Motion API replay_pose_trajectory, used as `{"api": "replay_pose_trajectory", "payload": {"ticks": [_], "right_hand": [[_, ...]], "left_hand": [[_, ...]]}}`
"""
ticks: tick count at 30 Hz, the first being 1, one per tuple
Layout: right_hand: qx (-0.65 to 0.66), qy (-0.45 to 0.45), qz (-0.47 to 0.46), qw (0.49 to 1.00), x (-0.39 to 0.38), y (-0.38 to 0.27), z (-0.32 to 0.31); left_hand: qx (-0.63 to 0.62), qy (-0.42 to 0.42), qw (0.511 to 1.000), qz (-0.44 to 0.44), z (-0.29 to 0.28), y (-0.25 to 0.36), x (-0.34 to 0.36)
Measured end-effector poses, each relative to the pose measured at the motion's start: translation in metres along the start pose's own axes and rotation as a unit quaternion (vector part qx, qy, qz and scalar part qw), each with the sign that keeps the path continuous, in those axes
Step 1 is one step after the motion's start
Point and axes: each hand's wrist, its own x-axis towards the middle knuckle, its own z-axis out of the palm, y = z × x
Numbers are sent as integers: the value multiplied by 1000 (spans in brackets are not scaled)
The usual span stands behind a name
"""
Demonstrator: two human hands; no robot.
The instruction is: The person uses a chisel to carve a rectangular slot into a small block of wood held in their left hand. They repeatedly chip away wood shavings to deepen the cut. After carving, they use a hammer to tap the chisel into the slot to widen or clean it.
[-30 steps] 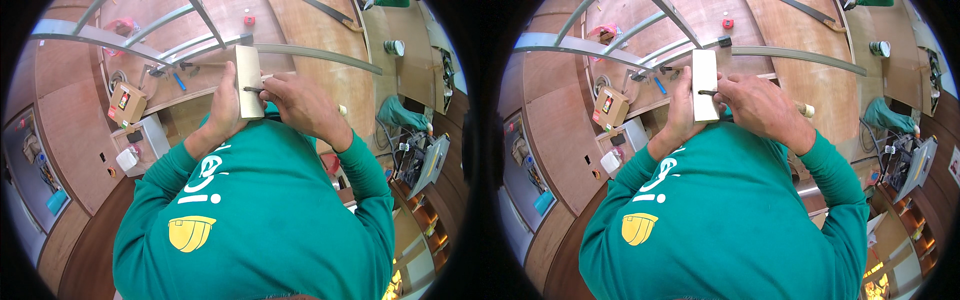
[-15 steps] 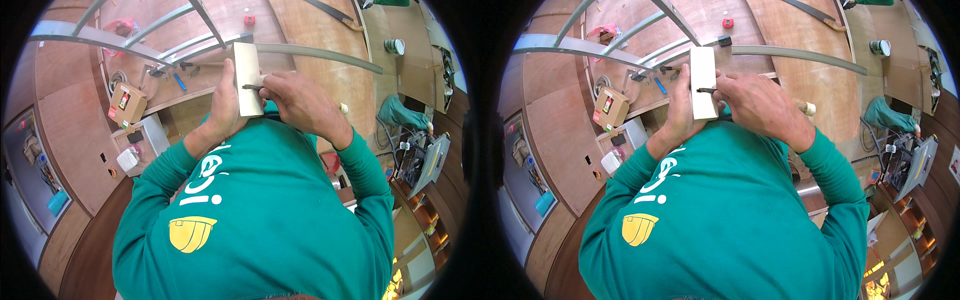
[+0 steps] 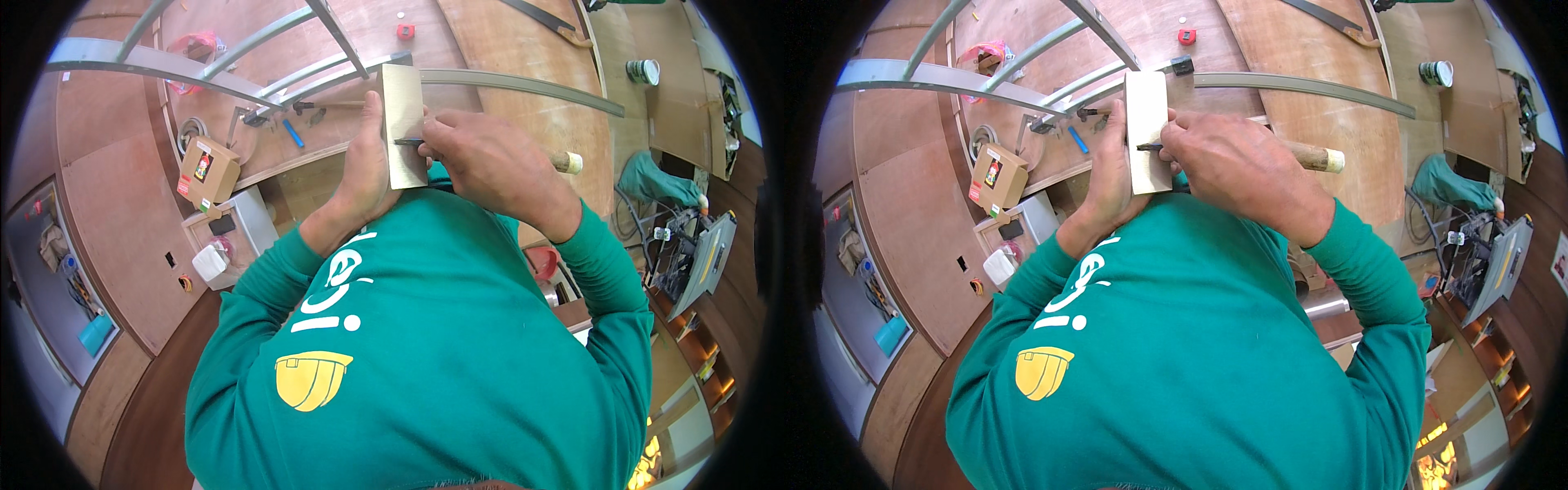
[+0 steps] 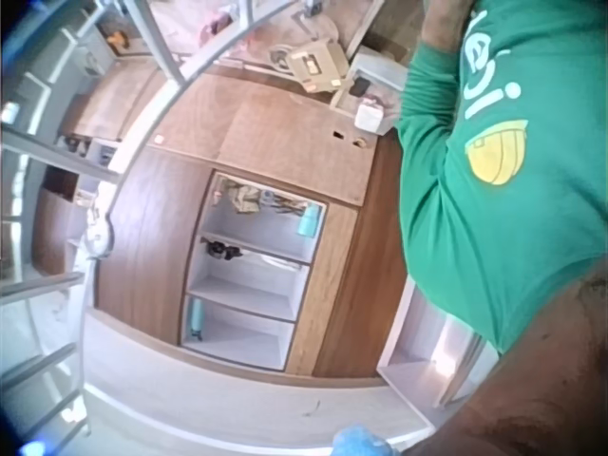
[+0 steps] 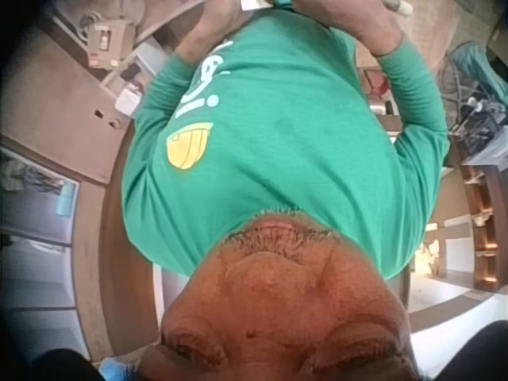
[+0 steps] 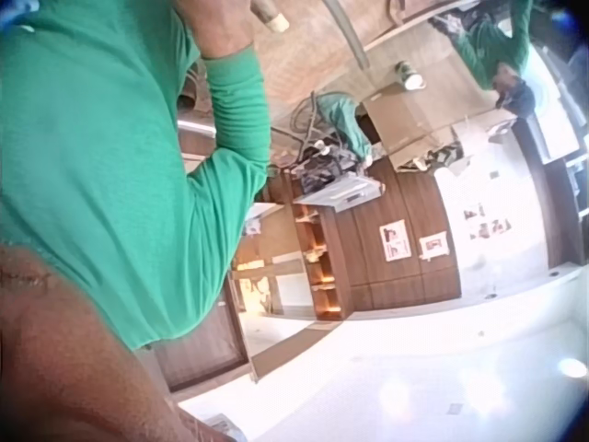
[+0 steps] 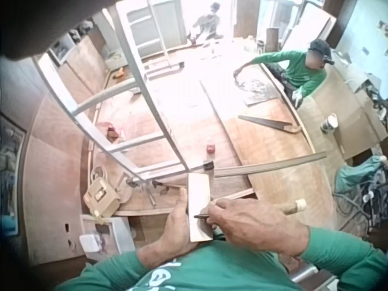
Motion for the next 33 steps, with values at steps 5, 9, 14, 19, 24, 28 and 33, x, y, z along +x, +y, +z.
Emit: {"api": "replay_pose_trajectory", "payload": {"ticks": [5, 9, 14, 19, 24, 28, 33], "right_hand": [[6, 44, -127, 991, -11, -5, -12], [120, 81, -59, 988, -20, 14, -14], [526, 168, 196, 811, -25, 42, 2], [596, 238, 255, 724, -30, 63, 31], [564, 163, 274, 762, -46, 51, 60], [512, 171, 308, 783, -39, 37, 58], [328, 155, 205, 909, -10, -2, 47]], "left_hand": [[66, 29, 995, 64, -6, 8, 5], [81, -3, 994, 78, -13, 16, 8], [104, -25, 989, 102, -12, 19, 7], [138, -10, 980, 144, -8, 26, 8], [117, -16, 981, 155, -21, 30, 7], [169, -4, 978, 123, -36, 35, 5], [86, 7, 981, 172, -46, 28, 6]]}}
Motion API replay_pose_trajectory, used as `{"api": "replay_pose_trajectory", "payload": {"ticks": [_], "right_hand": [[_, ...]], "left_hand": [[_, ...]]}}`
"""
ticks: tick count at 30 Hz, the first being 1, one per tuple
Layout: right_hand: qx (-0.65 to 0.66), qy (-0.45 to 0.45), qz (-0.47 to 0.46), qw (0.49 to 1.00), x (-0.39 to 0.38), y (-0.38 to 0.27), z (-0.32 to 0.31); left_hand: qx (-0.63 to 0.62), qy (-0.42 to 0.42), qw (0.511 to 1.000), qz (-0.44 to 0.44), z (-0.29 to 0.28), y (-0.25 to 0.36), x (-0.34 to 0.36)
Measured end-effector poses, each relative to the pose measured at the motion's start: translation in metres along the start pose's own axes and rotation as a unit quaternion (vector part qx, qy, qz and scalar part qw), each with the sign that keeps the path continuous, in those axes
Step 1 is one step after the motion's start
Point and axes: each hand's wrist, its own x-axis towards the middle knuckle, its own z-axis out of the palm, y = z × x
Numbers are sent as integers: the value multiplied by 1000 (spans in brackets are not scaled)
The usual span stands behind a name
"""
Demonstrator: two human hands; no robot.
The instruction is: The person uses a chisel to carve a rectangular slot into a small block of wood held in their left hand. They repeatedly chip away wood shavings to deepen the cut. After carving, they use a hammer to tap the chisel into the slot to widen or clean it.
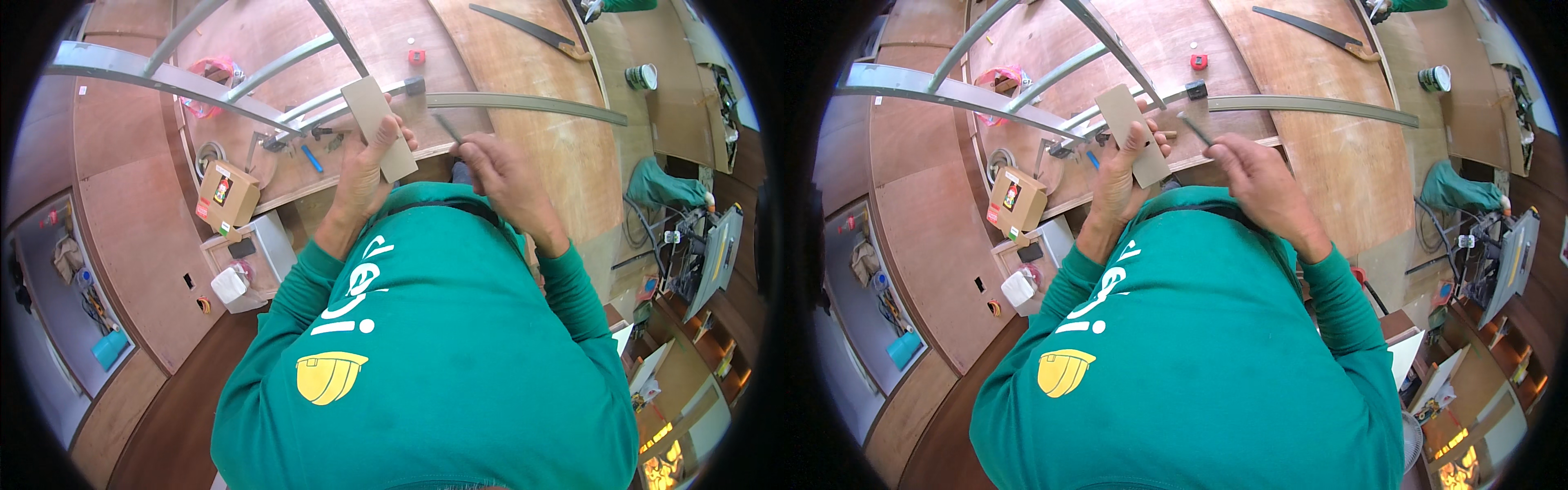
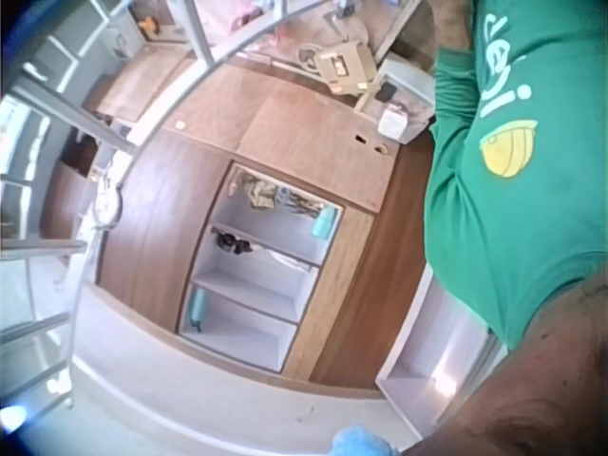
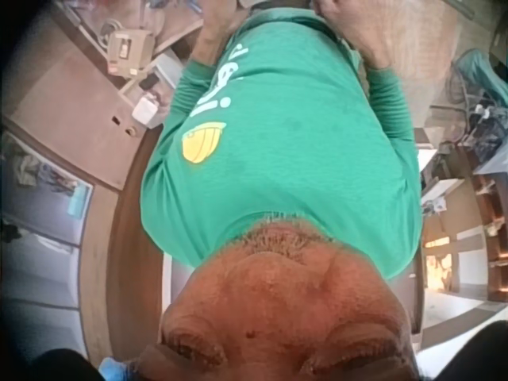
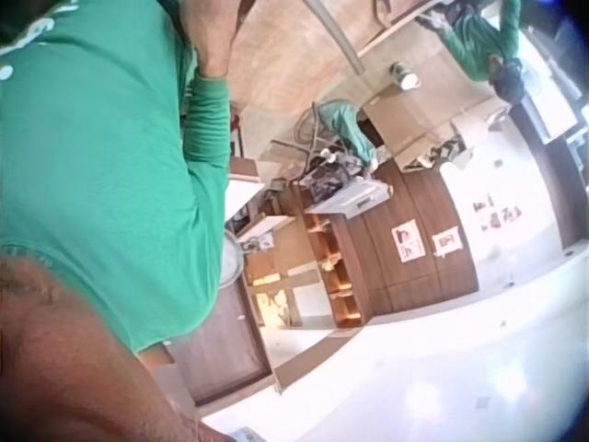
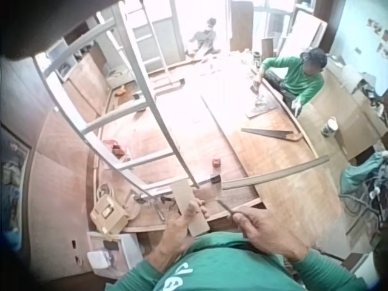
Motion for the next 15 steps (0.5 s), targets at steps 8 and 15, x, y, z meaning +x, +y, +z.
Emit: {"api": "replay_pose_trajectory", "payload": {"ticks": [8, 15], "right_hand": [[-105, -23, -12, 994, -2, -45, 26], [-100, -3, -26, 995, -9, -54, 39]], "left_hand": [[-57, 39, 997, 46, 6, 19, -3], [-23, 45, 995, 80, 8, 12, -7]]}}
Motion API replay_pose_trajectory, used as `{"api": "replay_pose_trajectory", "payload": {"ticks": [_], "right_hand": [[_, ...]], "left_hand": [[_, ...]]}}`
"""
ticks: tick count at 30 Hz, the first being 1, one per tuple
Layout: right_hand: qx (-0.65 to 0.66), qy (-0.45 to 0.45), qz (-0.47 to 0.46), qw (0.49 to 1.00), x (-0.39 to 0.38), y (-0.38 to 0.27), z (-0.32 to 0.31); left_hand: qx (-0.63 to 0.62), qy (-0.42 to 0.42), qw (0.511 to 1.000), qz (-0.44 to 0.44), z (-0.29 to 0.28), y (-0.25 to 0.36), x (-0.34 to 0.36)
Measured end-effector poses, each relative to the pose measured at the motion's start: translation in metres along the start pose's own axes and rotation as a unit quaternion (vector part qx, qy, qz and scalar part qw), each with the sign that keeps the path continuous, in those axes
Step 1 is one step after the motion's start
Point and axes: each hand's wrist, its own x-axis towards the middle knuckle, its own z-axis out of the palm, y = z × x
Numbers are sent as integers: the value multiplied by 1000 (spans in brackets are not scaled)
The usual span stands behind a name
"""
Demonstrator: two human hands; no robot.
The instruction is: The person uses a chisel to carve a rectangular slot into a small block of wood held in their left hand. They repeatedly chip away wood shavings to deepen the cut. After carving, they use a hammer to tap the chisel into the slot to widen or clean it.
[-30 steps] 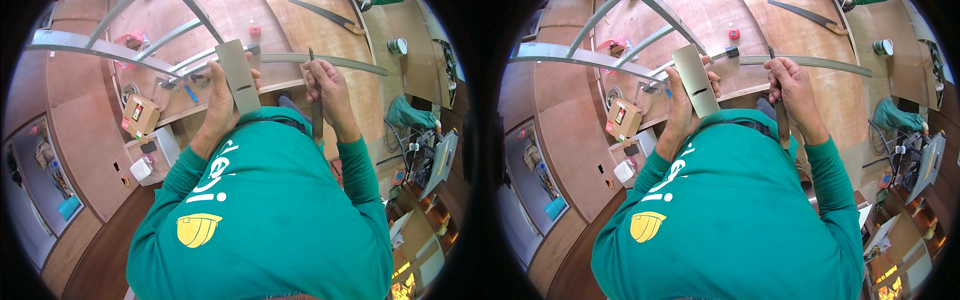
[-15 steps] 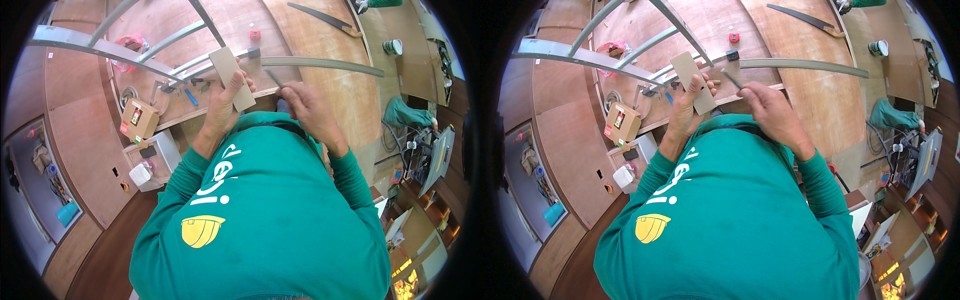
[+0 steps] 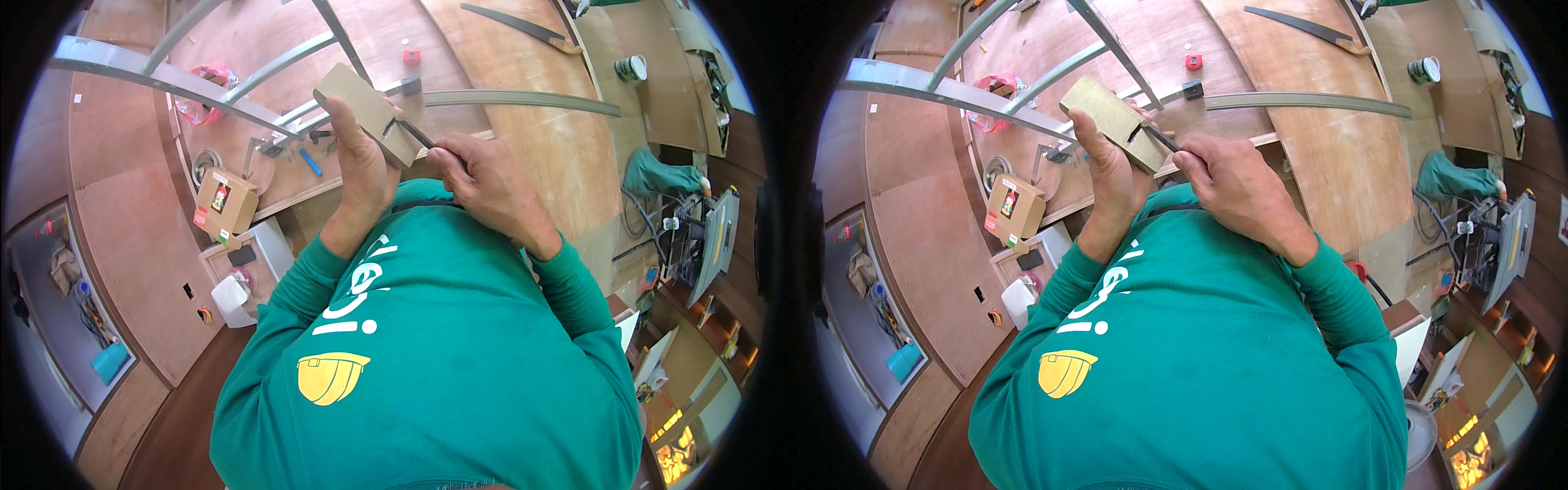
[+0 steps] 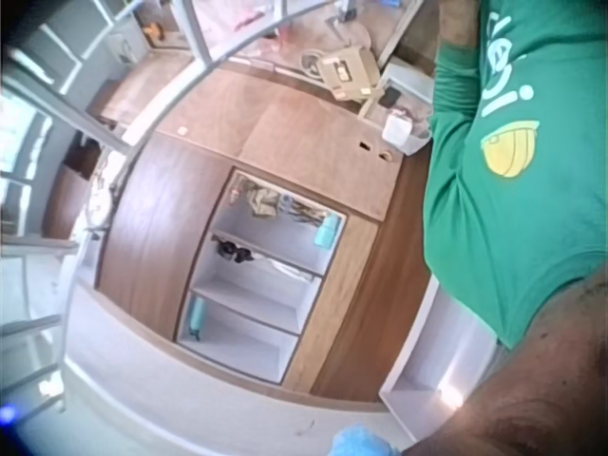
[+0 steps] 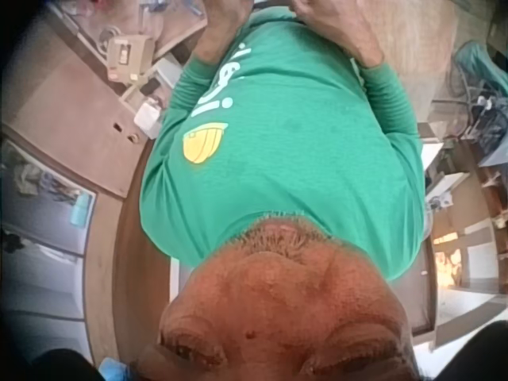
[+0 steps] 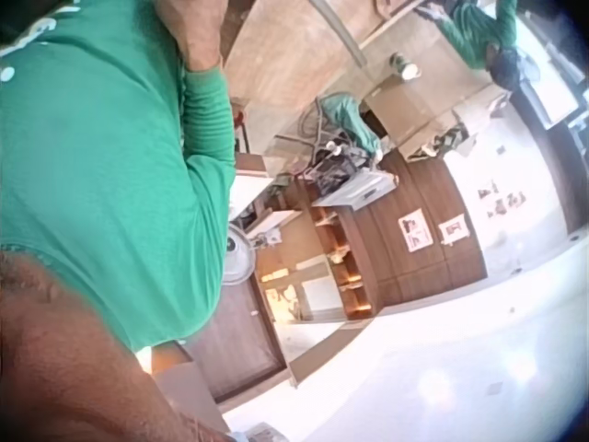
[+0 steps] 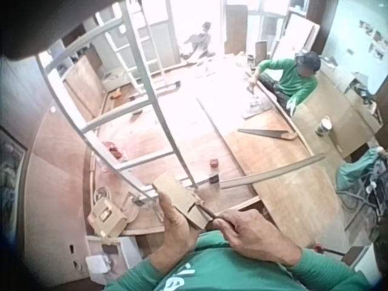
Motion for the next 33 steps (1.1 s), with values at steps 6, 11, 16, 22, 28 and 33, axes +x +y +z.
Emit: {"api": "replay_pose_trajectory", "payload": {"ticks": [6, 11, 16, 22, 28, 33], "right_hand": [[-24, 31, -16, 999, -6, -5, 3], [-62, 55, -29, 996, -12, -2, 7], [-67, 64, -25, 995, -15, 1, 7], [-21, 79, -27, 996, -20, 9, -9], [56, 99, 58, 992, -15, 30, -18], [109, 95, 63, 987, -11, 34, -4]], "left_hand": [[34, -2, 999, 29, 6, -1, -5], [61, 3, 998, 34, 10, -6, -10], [18, -27, 999, -13, 8, -3, -7], [-24, -67, 997, -6, 16, 10, -1], [-5, -25, 998, 56, -14, 17, 9], [-12, -26, 997, 72, -28, 23, 5]]}}
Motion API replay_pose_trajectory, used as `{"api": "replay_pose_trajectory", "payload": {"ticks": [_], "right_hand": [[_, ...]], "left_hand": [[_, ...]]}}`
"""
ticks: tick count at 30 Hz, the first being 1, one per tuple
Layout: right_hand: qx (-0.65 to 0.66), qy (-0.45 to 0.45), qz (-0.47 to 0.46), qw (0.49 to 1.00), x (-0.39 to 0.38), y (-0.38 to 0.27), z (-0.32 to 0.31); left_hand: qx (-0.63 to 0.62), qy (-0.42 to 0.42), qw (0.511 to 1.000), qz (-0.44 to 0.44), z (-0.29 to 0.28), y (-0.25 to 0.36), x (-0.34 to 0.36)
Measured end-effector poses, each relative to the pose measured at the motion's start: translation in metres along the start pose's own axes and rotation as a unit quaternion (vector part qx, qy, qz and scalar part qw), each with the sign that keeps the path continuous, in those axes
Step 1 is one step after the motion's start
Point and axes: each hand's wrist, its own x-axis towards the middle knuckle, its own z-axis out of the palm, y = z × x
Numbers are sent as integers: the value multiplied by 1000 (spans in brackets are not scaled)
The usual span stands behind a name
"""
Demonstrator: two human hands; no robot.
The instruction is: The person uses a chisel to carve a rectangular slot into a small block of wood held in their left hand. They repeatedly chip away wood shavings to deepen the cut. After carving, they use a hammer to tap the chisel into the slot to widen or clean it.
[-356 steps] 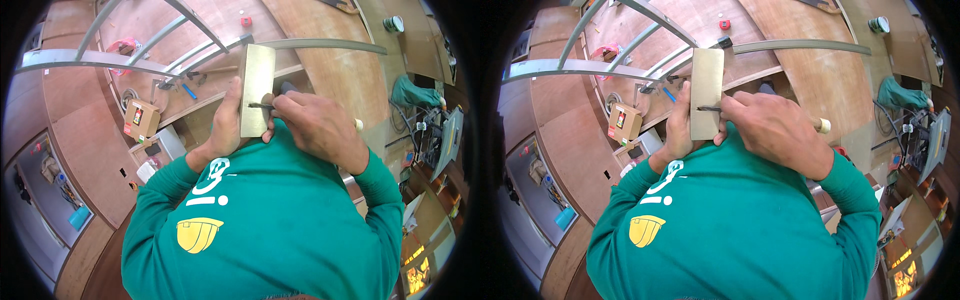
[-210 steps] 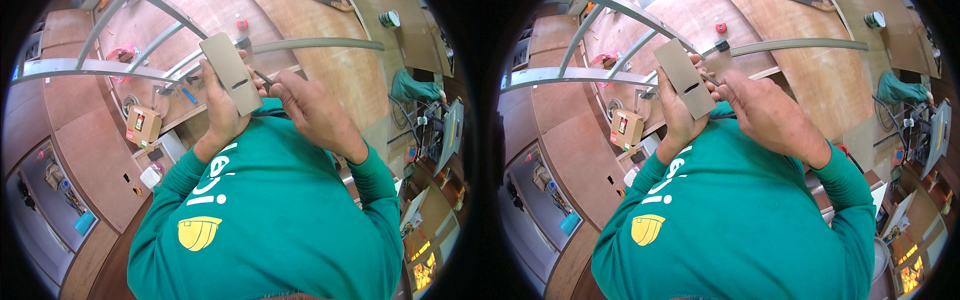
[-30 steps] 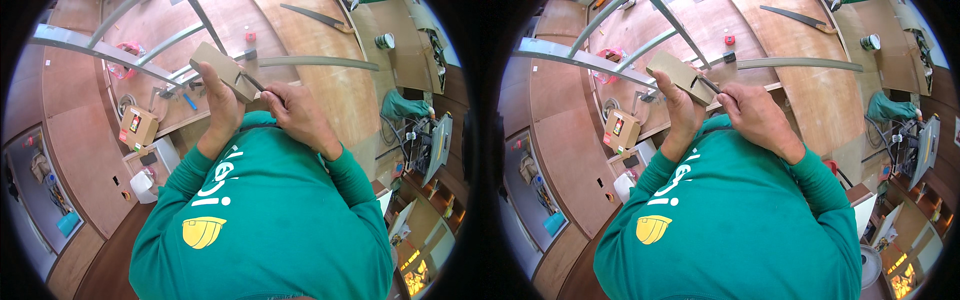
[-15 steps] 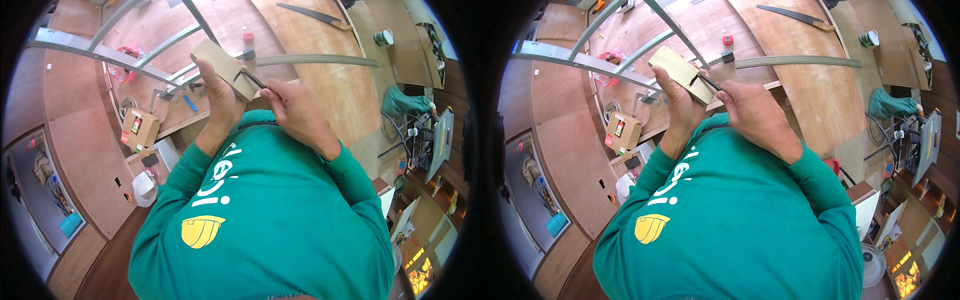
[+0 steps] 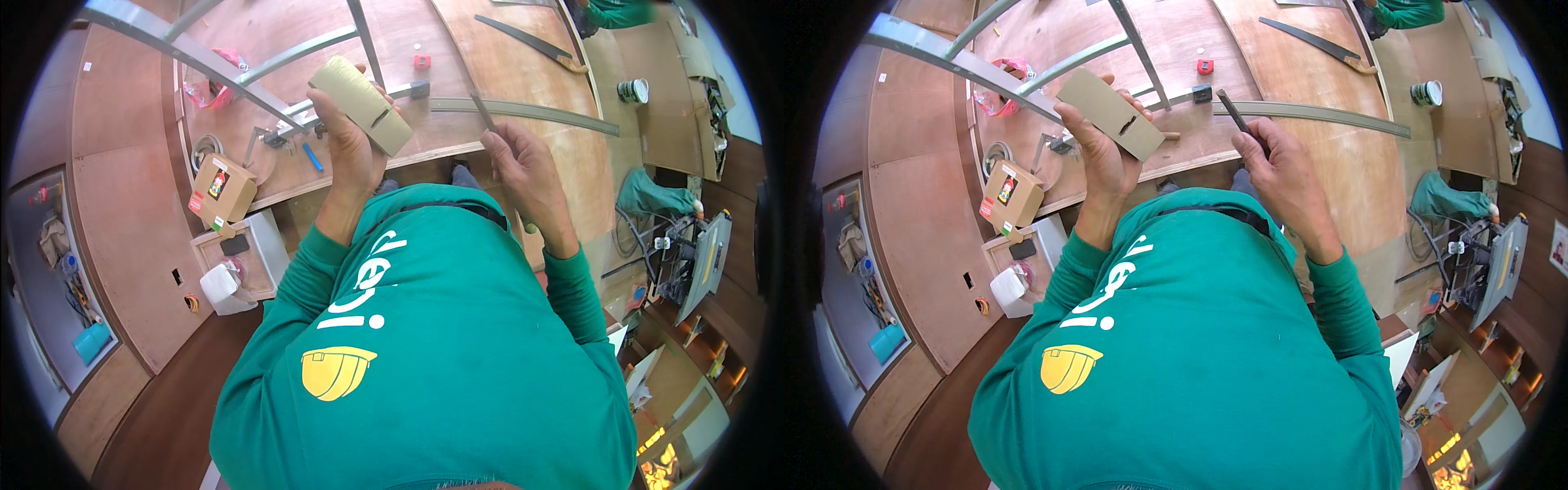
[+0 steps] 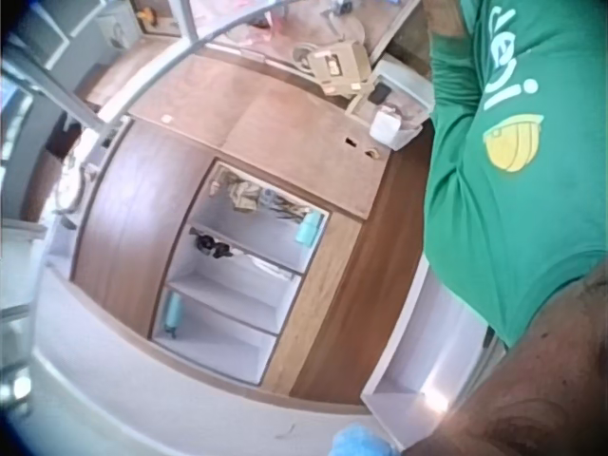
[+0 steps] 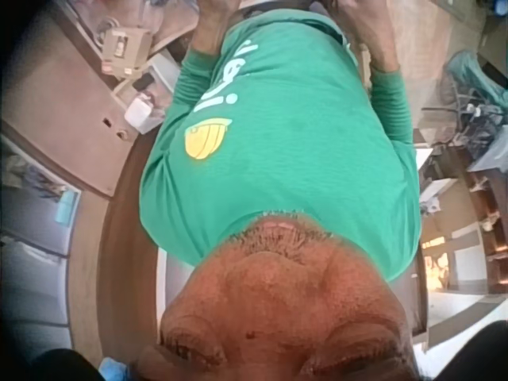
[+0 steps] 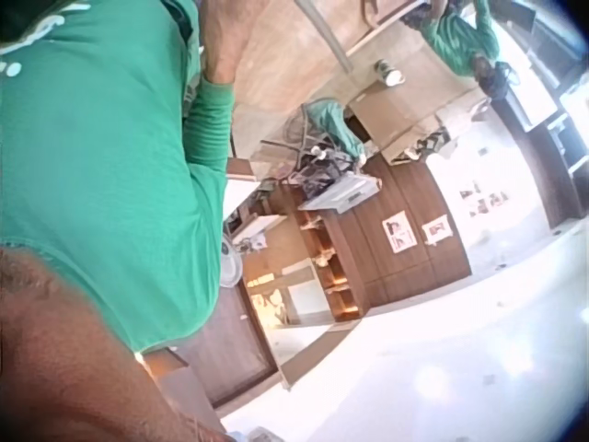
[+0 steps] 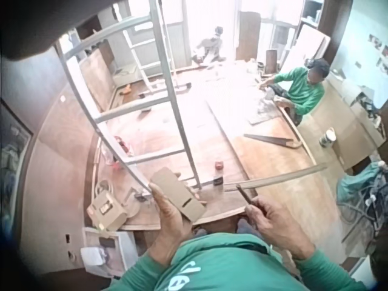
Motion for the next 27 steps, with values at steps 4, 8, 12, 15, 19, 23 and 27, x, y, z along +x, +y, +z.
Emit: {"api": "replay_pose_trajectory", "payload": {"ticks": [4, 8, 12, 15, 19, 23, 27], "right_hand": [[11, -23, -39, 999, 4, -1, 18], [24, -29, -14, 999, -3, -29, 36], [9, -46, -22, 999, -1, -26, 42], [31, -50, -29, 998, -1, -24, 49], [33, -55, -2, 998, -1, -28, 46], [43, -46, -9, 998, 2, -20, 38], [-15, -37, -25, 999, 6, -21, 23]], "left_hand": [[-8, 18, 1000, 2, -7, 3, 2], [1, 7, 1000, -5, -9, 13, -2], [11, 0, 1000, -11, -18, 14, -3], [9, -16, 1000, -7, -22, 13, -2], [33, 1, 999, 11, -20, 11, 0], [41, 8, 999, 18, -11, 10, 0], [32, 28, 999, 8, -2, -4, 5]]}}
